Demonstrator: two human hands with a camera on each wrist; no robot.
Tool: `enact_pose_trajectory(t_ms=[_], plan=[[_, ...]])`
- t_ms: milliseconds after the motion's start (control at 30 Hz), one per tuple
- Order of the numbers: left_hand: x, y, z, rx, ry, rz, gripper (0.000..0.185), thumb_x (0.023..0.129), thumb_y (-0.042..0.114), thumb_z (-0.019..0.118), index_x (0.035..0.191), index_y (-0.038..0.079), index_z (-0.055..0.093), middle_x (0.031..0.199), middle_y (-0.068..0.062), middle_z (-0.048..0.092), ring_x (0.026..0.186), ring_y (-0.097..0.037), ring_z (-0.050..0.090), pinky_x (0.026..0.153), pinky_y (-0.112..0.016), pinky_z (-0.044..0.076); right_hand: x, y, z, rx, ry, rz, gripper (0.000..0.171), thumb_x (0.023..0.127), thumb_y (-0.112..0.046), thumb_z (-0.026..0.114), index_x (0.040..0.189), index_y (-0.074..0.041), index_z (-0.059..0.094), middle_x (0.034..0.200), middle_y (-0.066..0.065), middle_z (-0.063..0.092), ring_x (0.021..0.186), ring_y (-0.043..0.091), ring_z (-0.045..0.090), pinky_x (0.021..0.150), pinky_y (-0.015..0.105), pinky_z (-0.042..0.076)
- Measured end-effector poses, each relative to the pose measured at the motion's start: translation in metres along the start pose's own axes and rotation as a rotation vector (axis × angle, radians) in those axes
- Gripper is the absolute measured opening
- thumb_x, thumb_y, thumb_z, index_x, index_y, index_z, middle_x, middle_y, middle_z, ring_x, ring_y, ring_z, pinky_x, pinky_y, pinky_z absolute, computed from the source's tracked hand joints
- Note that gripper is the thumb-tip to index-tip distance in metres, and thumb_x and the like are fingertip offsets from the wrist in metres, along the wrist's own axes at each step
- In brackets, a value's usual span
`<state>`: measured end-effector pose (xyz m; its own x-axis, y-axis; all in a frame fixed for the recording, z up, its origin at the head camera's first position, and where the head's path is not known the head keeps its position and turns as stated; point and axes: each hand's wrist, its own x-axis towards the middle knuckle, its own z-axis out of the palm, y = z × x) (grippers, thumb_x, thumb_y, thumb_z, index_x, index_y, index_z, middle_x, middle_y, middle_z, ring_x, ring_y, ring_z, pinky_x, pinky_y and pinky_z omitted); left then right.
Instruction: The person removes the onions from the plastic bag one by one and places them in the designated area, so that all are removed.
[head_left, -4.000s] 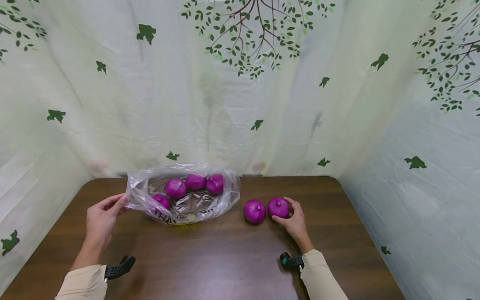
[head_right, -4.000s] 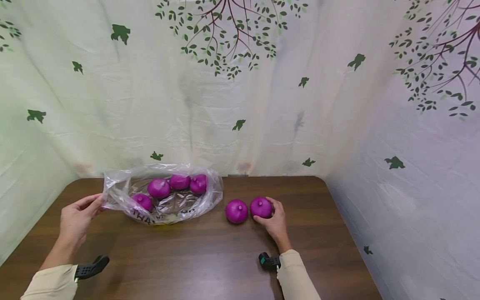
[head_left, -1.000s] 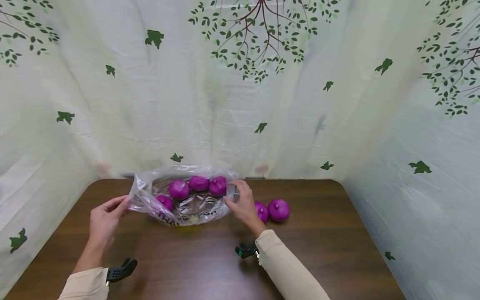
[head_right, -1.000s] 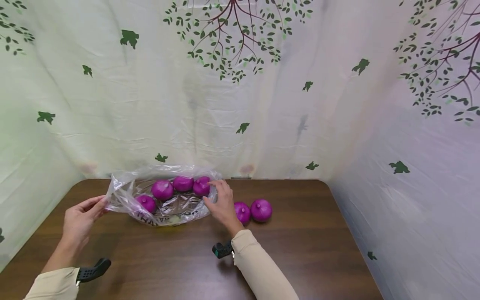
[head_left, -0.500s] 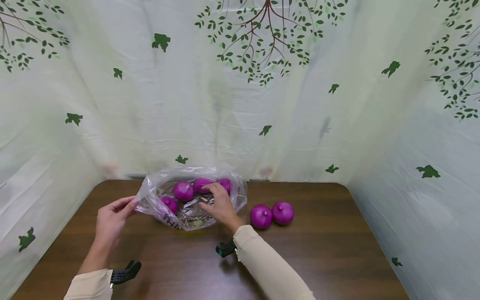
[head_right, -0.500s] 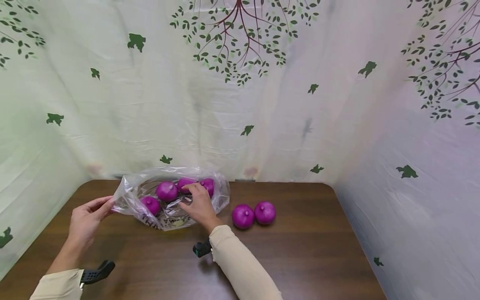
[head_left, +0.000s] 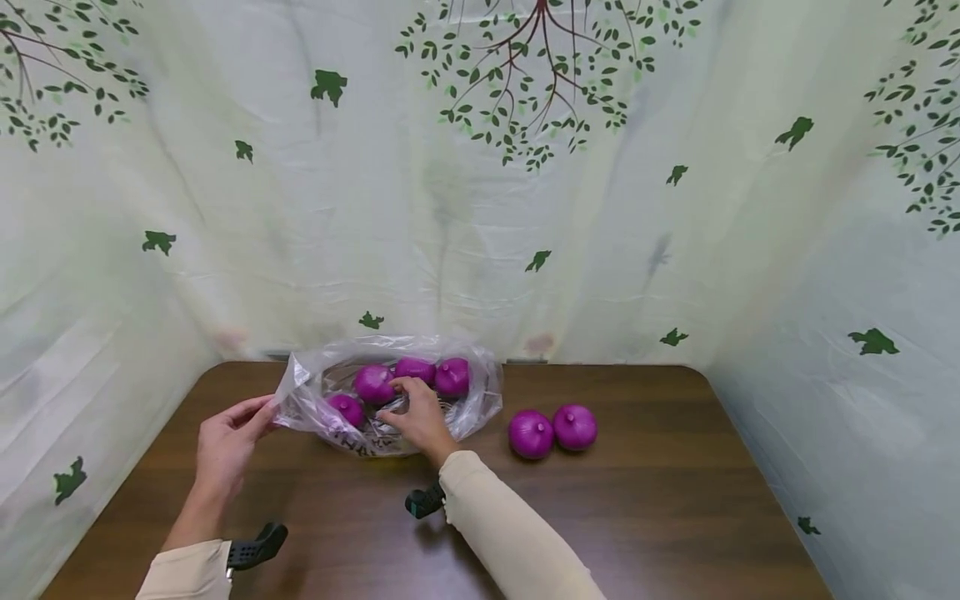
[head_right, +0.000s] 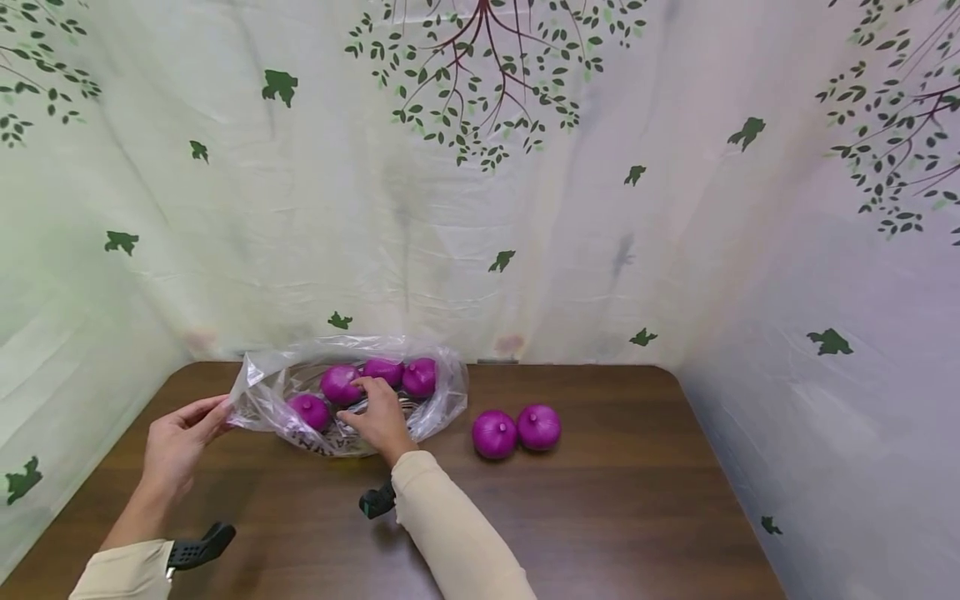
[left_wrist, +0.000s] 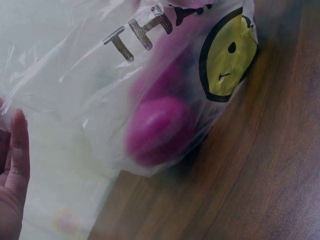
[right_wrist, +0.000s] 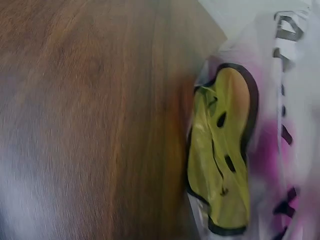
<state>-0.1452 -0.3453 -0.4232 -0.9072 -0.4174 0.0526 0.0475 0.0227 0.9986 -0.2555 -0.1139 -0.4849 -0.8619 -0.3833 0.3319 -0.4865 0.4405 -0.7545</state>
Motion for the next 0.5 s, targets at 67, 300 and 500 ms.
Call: enact_pose_trajectory(t_ms=[67,300,500], plan=[[0.000,-0.001,0.001,-0.004,0.000,0.009,0.006,0.088,0.018,0.071,0.092,0.019,0.075,0.081,0.012,0.069,0.071,-0.003,0.067,0.069,-0.013,0.053,0.000,-0.003,0.003,0.021,-0.014,0.040,0.048,0.079,-0.020,0.081,0.120,-0.007,0.061,0.114,0.011,0.062,0.107,0.025,0.058,0.095,0.029,0.045],[-0.003,0.000,-0.002,0.043,0.002,0.008,0.012,0.089,0.022,0.070,0.097,0.015,0.075,0.083,0.014,0.068,0.073,-0.002,0.066,0.070,-0.012,0.053,0.003,-0.014,0.017,0.151,-0.015,0.161,0.059,0.073,-0.021,0.086,0.123,-0.006,0.058,0.114,0.012,0.061,0.108,0.027,0.057,0.094,0.032,0.046],[-0.004,0.002,-0.006,0.075,0.002,-0.004,0.017,0.090,0.024,0.068,0.102,0.013,0.074,0.085,0.015,0.067,0.076,-0.001,0.065,0.072,-0.012,0.052,0.006,-0.022,0.028,0.245,-0.026,0.257,0.065,0.069,-0.020,0.088,0.126,-0.011,0.057,0.117,0.009,0.063,0.110,0.025,0.058,0.091,0.030,0.048]])
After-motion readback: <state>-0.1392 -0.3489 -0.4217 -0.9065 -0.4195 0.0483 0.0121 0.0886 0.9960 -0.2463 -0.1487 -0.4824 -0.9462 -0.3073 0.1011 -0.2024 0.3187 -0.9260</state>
